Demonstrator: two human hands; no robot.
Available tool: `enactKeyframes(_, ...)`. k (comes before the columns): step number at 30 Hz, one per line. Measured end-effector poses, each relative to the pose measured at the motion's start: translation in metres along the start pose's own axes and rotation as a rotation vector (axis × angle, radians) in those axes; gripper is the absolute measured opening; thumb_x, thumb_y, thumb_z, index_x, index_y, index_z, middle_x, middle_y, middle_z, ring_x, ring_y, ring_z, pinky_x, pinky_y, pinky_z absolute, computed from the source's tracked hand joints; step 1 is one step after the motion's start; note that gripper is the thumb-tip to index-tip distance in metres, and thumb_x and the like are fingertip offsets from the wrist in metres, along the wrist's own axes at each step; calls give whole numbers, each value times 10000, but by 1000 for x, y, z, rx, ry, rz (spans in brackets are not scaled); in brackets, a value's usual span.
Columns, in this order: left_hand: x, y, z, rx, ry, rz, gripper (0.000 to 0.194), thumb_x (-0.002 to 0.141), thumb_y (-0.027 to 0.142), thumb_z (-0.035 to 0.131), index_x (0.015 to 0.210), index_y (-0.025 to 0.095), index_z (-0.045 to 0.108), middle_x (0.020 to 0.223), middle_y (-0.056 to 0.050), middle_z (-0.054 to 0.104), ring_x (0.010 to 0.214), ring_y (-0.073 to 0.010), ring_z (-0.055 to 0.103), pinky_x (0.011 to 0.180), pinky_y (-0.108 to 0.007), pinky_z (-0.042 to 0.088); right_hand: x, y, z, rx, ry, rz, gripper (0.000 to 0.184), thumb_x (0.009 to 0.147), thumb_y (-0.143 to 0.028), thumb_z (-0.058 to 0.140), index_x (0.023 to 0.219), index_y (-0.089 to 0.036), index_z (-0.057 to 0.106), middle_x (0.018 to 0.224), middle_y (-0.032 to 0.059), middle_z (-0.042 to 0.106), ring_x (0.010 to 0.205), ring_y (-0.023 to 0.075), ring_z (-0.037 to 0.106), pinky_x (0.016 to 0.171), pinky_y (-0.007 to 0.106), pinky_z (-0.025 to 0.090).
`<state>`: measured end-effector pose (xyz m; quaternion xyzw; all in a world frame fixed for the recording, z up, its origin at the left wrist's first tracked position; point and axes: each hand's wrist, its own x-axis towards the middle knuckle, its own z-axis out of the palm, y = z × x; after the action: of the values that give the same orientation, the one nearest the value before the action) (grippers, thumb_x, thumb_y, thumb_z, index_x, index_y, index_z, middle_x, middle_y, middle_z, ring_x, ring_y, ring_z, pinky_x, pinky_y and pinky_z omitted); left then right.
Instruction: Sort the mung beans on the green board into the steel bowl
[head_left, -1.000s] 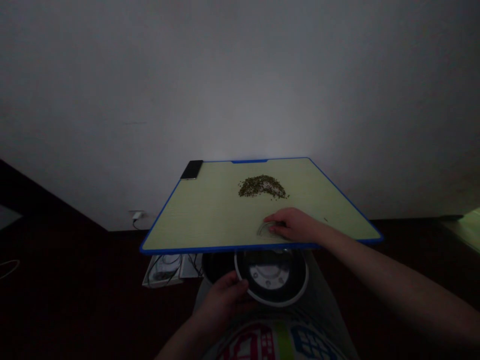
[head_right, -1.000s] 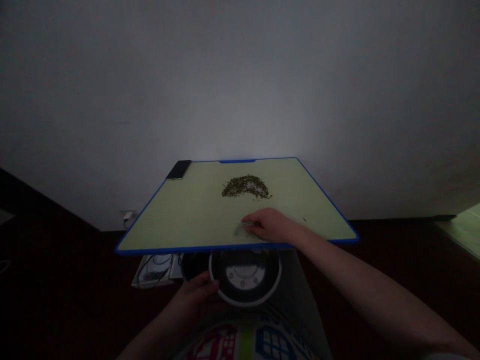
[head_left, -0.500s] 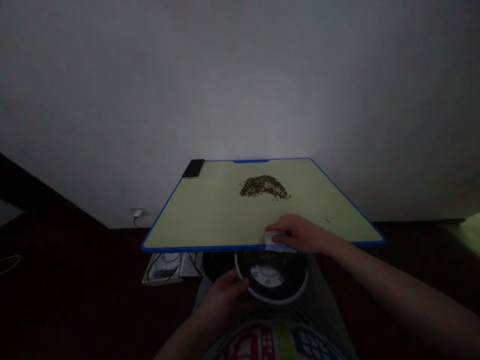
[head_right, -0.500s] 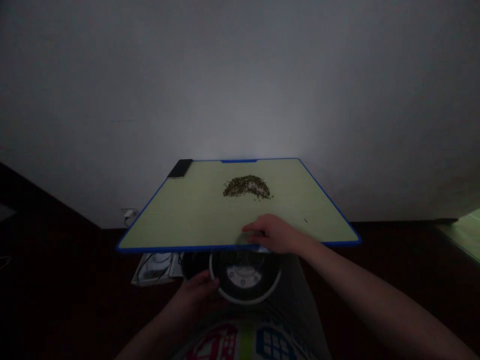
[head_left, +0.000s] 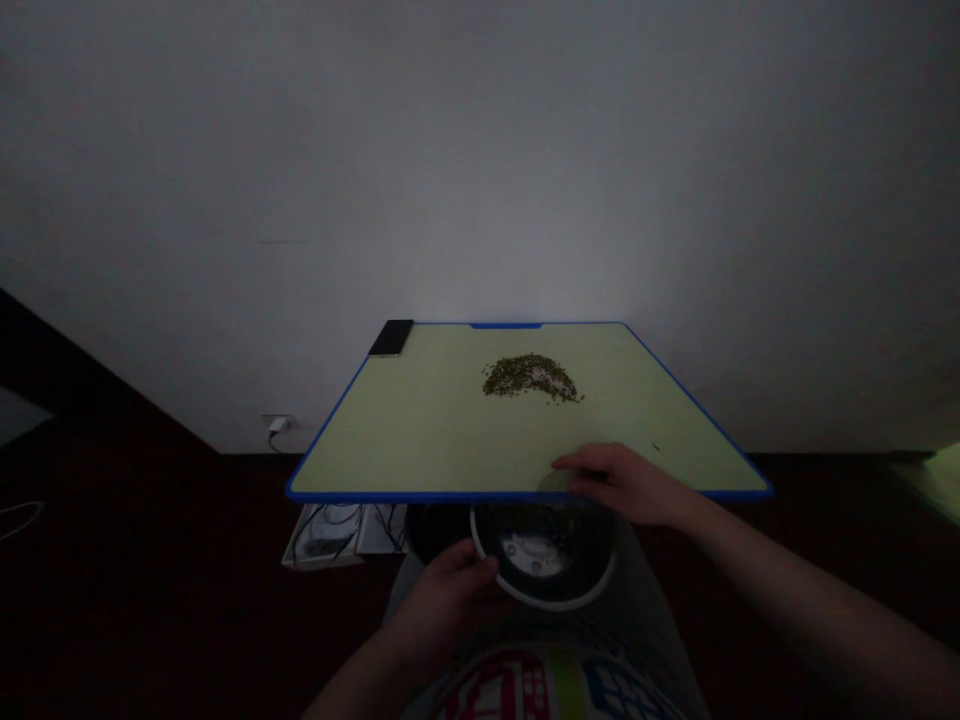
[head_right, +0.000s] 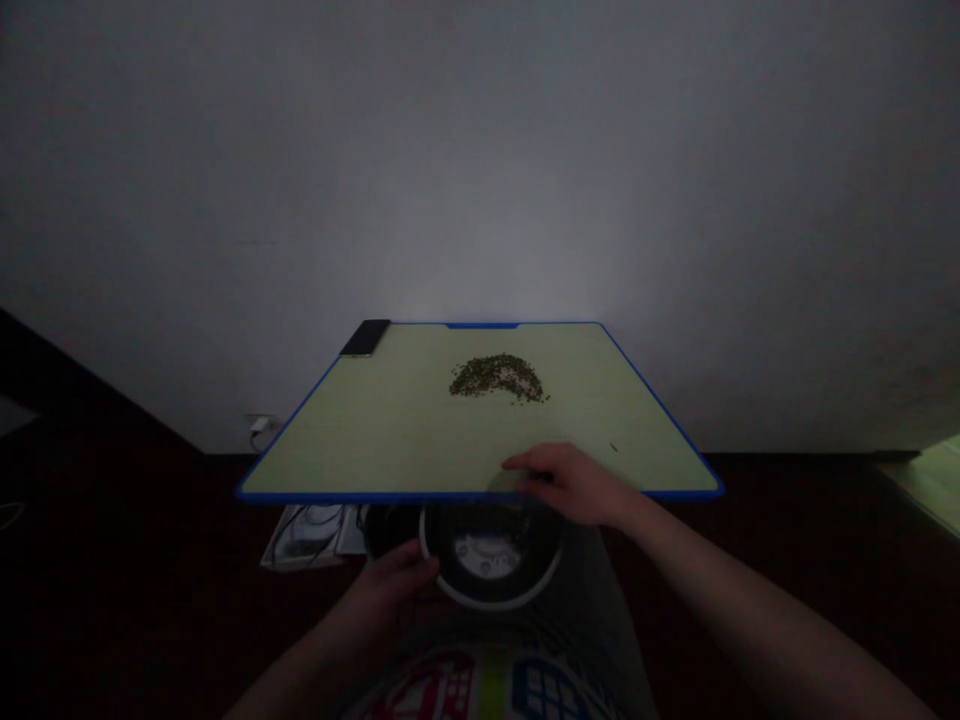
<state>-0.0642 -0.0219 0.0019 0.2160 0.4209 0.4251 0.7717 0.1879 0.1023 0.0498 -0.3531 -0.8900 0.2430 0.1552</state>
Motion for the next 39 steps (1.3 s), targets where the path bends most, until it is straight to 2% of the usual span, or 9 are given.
enactKeyframes(3, -1, 1, 0, 2, -1, 1, 226, 752, 219, 667, 961, 131, 666, 975, -138, 747, 864, -250, 702, 778, -359, 518, 11, 13, -3, 11, 100, 112, 377, 873, -371, 481, 1193, -223, 615, 1075, 63, 681, 918, 191, 627, 798, 303, 466)
enactKeyframes(10, -1, -1, -4, 5, 18, 7, 247, 733, 240, 686, 957, 139, 668, 1004, -145, 741, 884, -263, 695, 786, -375, 511, 50, 26, -7, -288, 155, 213, 412, 874, -367, 456, 1219, -200, 605, 1106, 89, 677, 955, 226, 631, 831, 327, 462)
enactKeyframes(19, -2, 3, -8, 10, 60, 12, 273, 711, 243, 703, 962, 140, 669, 1000, -148, 741, 892, -271, 696, 820, -399, 510, 61, 26, -13, -493, 205, 363, 427, 901, -388, 392, 1230, -199, 589, 1074, 104, 685, 930, 243, 634, 783, 329, 455)
enactKeyframes(29, -4, 4, -5, 16, 75, 11, 226, 733, 227, 680, 940, 139, 663, 982, -132, 748, 880, -255, 699, 772, -359, 525, 82, 34, -15, -553, 216, 334, 422, 911, -381, 373, 1244, -209, 568, 1103, 104, 673, 945, 250, 626, 785, 339, 454)
enactKeyframes(34, -5, 5, -5, 9, 63, 15, 219, 737, 222, 676, 939, 139, 658, 1010, -146, 738, 900, -267, 692, 794, -383, 514, 90, 29, -13, -584, 230, 298, 401, 915, -361, 366, 1223, -211, 574, 1087, 109, 674, 939, 252, 624, 775, 334, 447)
enactKeyframes(39, -3, 4, -6, 0, 48, 10, 220, 742, 232, 670, 942, 143, 653, 1011, -148, 738, 903, -267, 691, 780, -368, 508, 96, 22, -10, -601, 225, 328, 426, 931, -385, 334, 1251, -210, 553, 1089, 126, 666, 939, 256, 615, 782, 344, 434)
